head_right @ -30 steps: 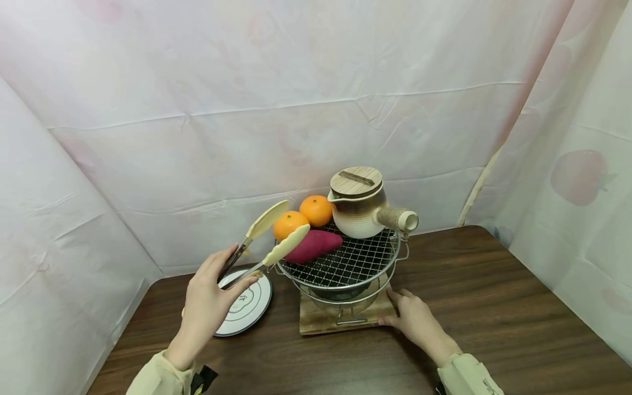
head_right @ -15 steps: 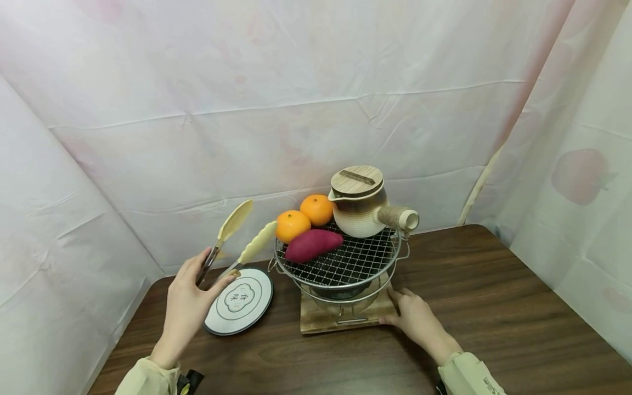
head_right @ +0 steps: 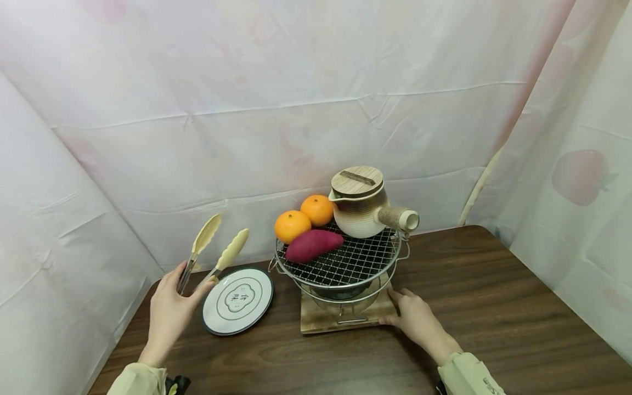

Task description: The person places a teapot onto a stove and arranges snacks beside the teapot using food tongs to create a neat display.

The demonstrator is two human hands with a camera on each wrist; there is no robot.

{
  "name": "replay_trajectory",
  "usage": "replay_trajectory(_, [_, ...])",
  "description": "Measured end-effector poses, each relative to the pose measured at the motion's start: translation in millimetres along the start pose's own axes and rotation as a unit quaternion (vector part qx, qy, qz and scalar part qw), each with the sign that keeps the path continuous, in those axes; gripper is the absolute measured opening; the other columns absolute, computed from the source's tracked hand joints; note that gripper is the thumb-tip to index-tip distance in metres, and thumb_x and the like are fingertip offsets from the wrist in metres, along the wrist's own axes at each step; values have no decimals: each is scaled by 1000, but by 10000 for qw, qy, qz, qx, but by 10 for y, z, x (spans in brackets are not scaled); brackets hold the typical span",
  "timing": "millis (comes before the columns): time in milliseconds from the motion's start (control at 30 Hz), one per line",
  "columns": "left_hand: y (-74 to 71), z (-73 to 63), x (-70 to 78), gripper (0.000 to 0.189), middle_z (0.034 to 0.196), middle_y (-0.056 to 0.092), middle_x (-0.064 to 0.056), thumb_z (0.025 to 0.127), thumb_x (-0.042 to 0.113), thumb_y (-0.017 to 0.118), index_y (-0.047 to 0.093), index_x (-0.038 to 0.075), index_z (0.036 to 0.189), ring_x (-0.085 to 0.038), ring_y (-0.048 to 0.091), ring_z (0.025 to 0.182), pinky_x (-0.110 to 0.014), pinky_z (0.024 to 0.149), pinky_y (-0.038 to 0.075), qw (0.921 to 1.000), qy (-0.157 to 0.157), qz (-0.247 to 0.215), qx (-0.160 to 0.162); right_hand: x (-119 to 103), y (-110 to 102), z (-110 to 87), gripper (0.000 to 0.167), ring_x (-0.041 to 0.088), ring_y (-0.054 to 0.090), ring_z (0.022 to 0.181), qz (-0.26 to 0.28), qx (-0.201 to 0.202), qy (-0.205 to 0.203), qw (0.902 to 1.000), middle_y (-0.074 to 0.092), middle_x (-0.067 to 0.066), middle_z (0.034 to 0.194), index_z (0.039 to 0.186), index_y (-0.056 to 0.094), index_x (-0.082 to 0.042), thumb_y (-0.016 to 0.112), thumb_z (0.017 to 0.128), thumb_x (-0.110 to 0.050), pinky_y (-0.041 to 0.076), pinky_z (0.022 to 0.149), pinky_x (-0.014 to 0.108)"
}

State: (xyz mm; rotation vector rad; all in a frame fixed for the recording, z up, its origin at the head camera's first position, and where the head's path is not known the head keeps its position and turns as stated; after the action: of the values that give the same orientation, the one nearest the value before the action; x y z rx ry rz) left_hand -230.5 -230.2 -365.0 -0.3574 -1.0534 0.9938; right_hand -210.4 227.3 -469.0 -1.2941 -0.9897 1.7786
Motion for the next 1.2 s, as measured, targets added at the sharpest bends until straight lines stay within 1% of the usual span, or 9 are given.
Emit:
replay_trajectory(200, [29, -26, -332, 84, 129, 52, -28, 76, 39, 81, 45, -3, 139, -45, 47, 116, -56, 94, 38, 9989, -416, 186, -50, 0, -2, 0, 80, 44, 64, 102, -5, 25, -10, 10000, 62, 31, 115, 124, 59, 10, 80, 69, -45, 53, 84, 52])
replay_trajectory(300, [42, -55, -486, 85, 128, 51, -33, 75, 38, 81, 45, -7, 138, -47, 44, 114, -54, 97, 32, 9982, -537, 279, -33, -2, -4, 1, 80, 44, 64, 103, -3, 28, -15, 10000, 62, 31, 116, 124, 59, 10, 79, 69, -45, 52, 85, 53])
replay_trajectory(400, [55, -90, -625, 84, 125, 52, -35, 74, 35, 82, 46, -10, 134, -46, 44, 112, -53, 98, 28, 9975, -602, 355, 60, 1, 0, 3, 80, 45, 64, 103, -7, 13, -3, 10000, 62, 31, 116, 124, 59, 9, 79, 69, -45, 52, 85, 53])
replay_trajectory(500, [72, -134, -754, 84, 126, 52, -37, 74, 36, 82, 46, -12, 133, -48, 45, 112, -55, 96, 28, 9962, -746, 449, 70, 6, 4, 5, 80, 45, 64, 102, -11, -3, 1, 10000, 62, 31, 116, 124, 59, 9, 79, 69, -46, 52, 84, 53])
replay_trajectory(567, [82, -160, -827, 86, 128, 50, -38, 75, 38, 81, 44, -12, 135, -48, 45, 113, -55, 93, 28, 9947, -889, 513, -1, 6, 4, 1, 80, 44, 64, 102, 3, 3, 11, 10000, 62, 31, 116, 125, 59, 9, 79, 69, -45, 52, 84, 53])
replay_trajectory(700, [95, -198, -954, 91, 131, 47, -38, 76, 46, 78, 42, -11, 137, -50, 42, 113, -58, 89, 28, 9906, -1202, 625, -179, 4, 5, -2, 81, 44, 64, 102, 24, 10, 13, 10000, 62, 30, 116, 125, 59, 9, 79, 69, -46, 52, 85, 52])
replay_trajectory(833, [114, -238, -1064, 93, 134, 44, -37, 76, 54, 75, 41, -7, 139, -55, 38, 110, -64, 84, 30, 9849, -1538, 706, -373, 5, 6, 2, 82, 44, 64, 103, 4, 21, -2, 10000, 62, 30, 117, 124, 59, 9, 79, 69, -47, 52, 85, 52])
replay_trajectory(967, [135, -272, -1147, 96, 135, 42, -37, 77, 58, 72, 39, -6, 140, -61, 37, 109, -70, 81, 30, 9793, -1760, 799, -600, 10, 11, 3, 82, 45, 63, 103, -26, 42, -16, 10000, 62, 30, 117, 124, 59, 9, 79, 69, -47, 52, 85, 53])
replay_trajectory(1200, [154, -304, -1253, 102, 130, 48, -37, 74, 68, 68, 41, -5, 140, -64, 45, 109, -65, 78, 30, 9685, -1941, 1344, -795, 14, 15, -2, 81, 44, 63, 104, -24, 64, -12, 10000, 62, 30, 117, 124, 59, 9, 79, 69, -47, 52, 86, 53])
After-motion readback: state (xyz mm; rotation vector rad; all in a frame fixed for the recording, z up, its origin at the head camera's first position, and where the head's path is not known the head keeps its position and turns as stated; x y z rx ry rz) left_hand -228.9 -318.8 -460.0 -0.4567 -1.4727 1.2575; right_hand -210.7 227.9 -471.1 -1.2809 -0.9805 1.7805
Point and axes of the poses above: each hand's wrist, its own z-axis towards the middle knuckle, its own y-axis out of the palm, x = y × z, the point moved 5 cm from there along z, towards the middle knuckle
